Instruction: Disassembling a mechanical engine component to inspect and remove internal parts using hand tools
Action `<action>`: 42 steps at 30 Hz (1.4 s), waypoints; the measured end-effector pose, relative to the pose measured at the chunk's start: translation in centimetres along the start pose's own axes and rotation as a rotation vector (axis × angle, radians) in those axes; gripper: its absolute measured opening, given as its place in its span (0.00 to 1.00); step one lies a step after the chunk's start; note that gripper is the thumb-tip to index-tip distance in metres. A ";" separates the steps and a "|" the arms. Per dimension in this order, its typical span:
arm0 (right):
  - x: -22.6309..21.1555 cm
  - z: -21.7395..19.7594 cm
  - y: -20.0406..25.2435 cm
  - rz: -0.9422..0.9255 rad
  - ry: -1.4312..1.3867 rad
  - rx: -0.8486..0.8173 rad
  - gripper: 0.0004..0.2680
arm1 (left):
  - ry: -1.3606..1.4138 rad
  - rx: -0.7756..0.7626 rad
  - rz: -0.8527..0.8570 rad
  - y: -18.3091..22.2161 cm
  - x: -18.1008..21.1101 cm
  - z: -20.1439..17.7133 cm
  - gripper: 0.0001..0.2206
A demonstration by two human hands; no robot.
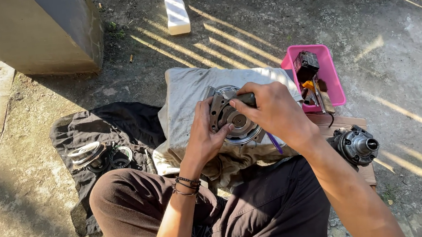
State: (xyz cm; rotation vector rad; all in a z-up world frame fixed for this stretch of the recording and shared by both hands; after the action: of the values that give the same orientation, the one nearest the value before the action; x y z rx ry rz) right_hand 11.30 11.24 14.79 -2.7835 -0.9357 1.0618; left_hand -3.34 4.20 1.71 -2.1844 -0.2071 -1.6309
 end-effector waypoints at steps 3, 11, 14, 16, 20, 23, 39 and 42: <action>0.4 0.3 0.4 -0.012 -0.046 0.030 0.09 | 0.008 0.003 0.007 0.0 0.2 0.0 0.32; 2.7 0.8 0.5 0.064 -0.103 0.134 0.08 | 0.042 0.039 0.033 0.0 0.0 0.1 0.30; 1.6 0.9 1.0 0.045 -0.061 0.152 0.08 | 0.055 0.055 0.025 0.1 0.0 0.1 0.29; 1.4 0.9 1.5 0.021 -0.050 0.159 0.08 | 0.049 0.066 0.027 0.1 0.0 0.2 0.29; 1.7 0.5 2.7 0.000 -0.008 0.295 0.07 | 0.042 0.076 0.021 -0.2 -0.3 0.2 0.30; 1.9 -1.2 3.8 -0.006 -0.039 0.393 0.07 | 0.036 0.078 -0.001 -0.2 -0.2 0.4 0.30; 9.2 0.1 10.9 0.350 -0.380 0.638 0.08 | 0.067 0.142 -0.091 0.2 -1.3 -0.9 0.31; 6.2 2.6 11.1 0.263 -0.274 0.540 0.08 | 0.065 0.153 -0.084 0.4 0.5 -0.8 0.32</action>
State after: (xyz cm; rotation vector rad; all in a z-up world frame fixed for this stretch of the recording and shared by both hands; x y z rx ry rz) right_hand 19.20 4.95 6.60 -2.3805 -0.2273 1.4916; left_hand -3.69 3.42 2.29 -2.0302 -0.3971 -1.6695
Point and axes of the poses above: each hand's wrist, its own y-axis away from the middle knuckle, its own z-axis out of the palm, x = y × z, the point moved 3 cm from there along -y, towards the middle knuckle, and after that the axes turned 10 degrees about x, right-handed, at the moved point
